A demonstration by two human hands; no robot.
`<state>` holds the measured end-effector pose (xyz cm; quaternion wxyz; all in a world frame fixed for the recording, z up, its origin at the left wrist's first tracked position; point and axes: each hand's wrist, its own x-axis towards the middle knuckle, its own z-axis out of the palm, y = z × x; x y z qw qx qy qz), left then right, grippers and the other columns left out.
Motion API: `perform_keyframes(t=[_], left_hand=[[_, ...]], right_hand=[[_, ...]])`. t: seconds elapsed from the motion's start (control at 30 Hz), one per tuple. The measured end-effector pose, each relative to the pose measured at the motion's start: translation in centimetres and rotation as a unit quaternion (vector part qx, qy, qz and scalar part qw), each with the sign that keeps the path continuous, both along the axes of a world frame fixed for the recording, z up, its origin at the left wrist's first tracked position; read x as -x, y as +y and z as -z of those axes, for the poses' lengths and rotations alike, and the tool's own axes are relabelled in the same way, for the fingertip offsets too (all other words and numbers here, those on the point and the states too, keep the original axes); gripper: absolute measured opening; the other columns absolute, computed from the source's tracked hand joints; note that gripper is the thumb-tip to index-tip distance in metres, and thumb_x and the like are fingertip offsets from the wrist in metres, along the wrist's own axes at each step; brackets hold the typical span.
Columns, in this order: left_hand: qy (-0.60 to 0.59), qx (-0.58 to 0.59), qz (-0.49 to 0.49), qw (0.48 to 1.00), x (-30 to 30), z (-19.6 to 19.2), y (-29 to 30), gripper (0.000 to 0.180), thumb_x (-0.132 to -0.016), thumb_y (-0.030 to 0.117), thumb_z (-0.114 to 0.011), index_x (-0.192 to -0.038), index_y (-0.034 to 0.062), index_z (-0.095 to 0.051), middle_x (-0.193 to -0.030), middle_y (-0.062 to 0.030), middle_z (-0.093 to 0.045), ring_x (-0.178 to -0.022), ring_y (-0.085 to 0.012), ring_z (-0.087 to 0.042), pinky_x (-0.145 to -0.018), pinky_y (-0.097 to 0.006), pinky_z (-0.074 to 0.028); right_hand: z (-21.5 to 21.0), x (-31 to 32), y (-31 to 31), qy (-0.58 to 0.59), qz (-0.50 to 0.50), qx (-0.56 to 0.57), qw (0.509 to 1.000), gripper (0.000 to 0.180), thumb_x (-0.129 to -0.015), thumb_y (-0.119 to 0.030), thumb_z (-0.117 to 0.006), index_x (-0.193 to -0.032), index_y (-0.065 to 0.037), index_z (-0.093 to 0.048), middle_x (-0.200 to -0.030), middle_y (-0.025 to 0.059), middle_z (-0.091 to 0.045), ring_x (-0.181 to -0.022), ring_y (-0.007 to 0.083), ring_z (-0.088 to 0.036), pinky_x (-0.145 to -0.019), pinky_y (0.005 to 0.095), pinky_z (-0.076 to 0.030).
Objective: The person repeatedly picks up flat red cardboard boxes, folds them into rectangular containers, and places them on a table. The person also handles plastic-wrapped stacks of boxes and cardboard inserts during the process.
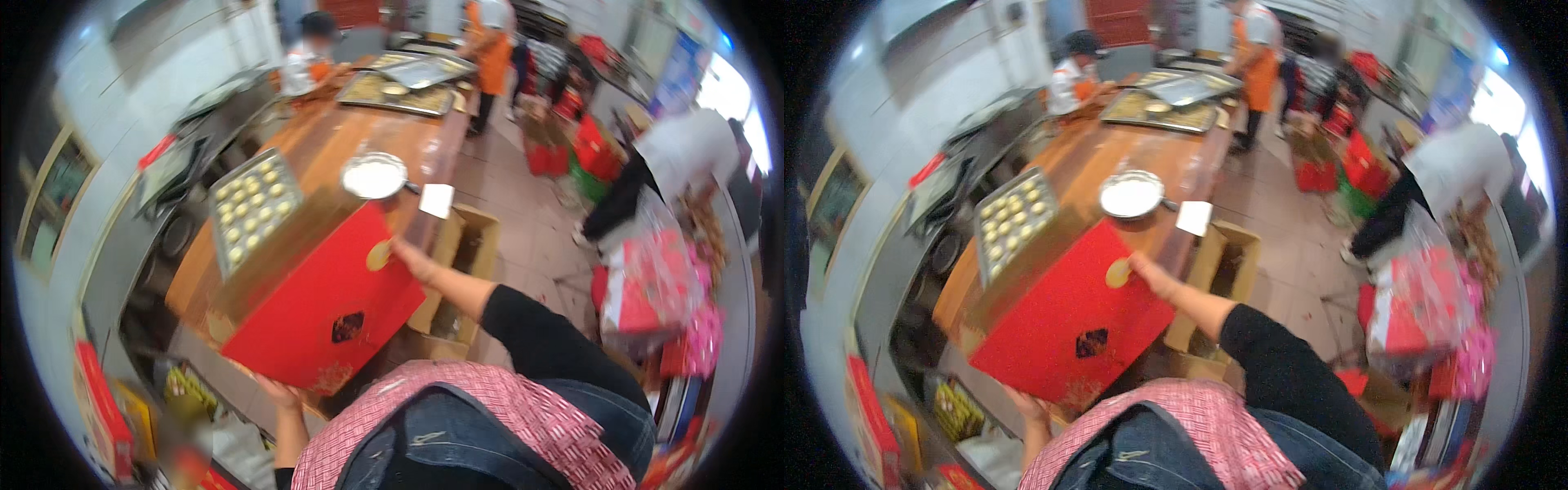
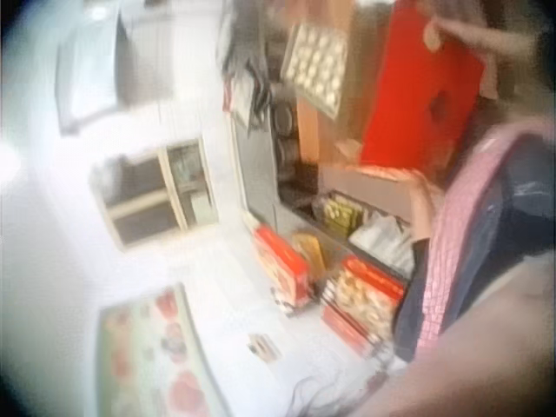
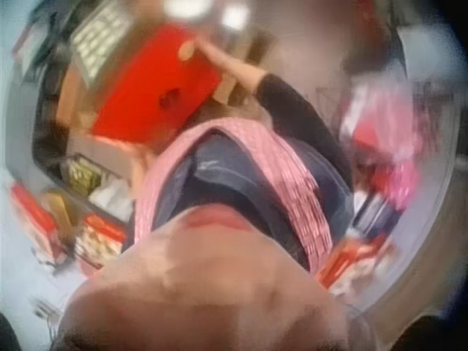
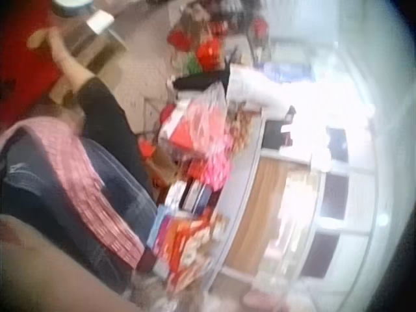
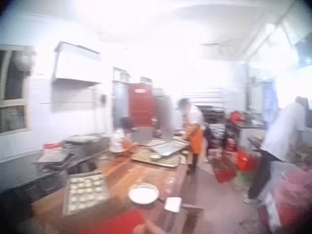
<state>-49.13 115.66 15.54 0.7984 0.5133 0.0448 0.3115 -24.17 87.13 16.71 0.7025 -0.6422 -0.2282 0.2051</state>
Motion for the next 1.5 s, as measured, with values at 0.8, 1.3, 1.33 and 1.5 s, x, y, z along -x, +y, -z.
perform_keyframes(t=[0.8,1.3,1.33,1.5], left_hand=[[0.368,-0.011,0.237,0.899,-1.5,-7.0,6.1,0.072,-0.076,0.027,-0.066,-0.134,0.0025,-0.031,-0.13,-0.0144,-0.041,-0.12,-0.0287,-0.04,-0.099,-0.043,-0.034],[0.405,0.01,0.45,0.796,-12.0,-2.8,-25.6,0.024,-0.088,0.007,-0.048,-0.109,-0.0035,-0.051,-0.105,-0.0174,-0.058,-0.092,-0.0253,-0.06,-0.082,-0.035,-0.049],[0.424,-0.002,0.447,0.788,-12.0,-2.6,-28.4,0.023,-0.088,0.006,-0.048,-0.109,-0.0034,-0.051,-0.104,-0.0172,-0.059,-0.09,-0.0248,-0.061,-0.082,-0.035,-0.049],[0.475,-0.038,0.432,0.766,-14.1,-1.4,-40.3,0.018,-0.088,0.005,-0.047,-0.104,-0.0022,-0.053,-0.1,-0.0179,-0.061,-0.085,-0.0261,-0.062,-0.078,-0.036,-0.05]], right_hand=[[-3.5,10.0,-11.1,0.007,0.033,0.412,0.91,0.028,-0.067,-0.016,-0.054,-0.082,0.007,-0.059,-0.078,0.0229,-0.062,-0.07,0.0314,-0.062,-0.063,0.0394,-0.05],[20.1,26.1,-41.3,0.279,0.659,0.026,0.698,0.04,-0.07,0.002,-0.064,-0.108,-0.001,-0.05,-0.084,0.0117,-0.058,-0.06,0.0249,-0.059,-0.048,0.0418,-0.051],[21.9,24.3,-42.9,0.291,0.682,0.076,0.667,0.041,-0.068,0.002,-0.065,-0.107,-0.002,-0.05,-0.081,0.0119,-0.058,-0.057,0.026,-0.058,-0.045,0.0428,-0.05],[26.4,11.7,-51.4,0.401,0.661,-0.008,0.634,0.021,-0.071,-0.009,-0.066,-0.088,0.0,-0.058,-0.075,0.0142,-0.061,-0.063,0.0262,-0.061,-0.049,0.0412,-0.049]])
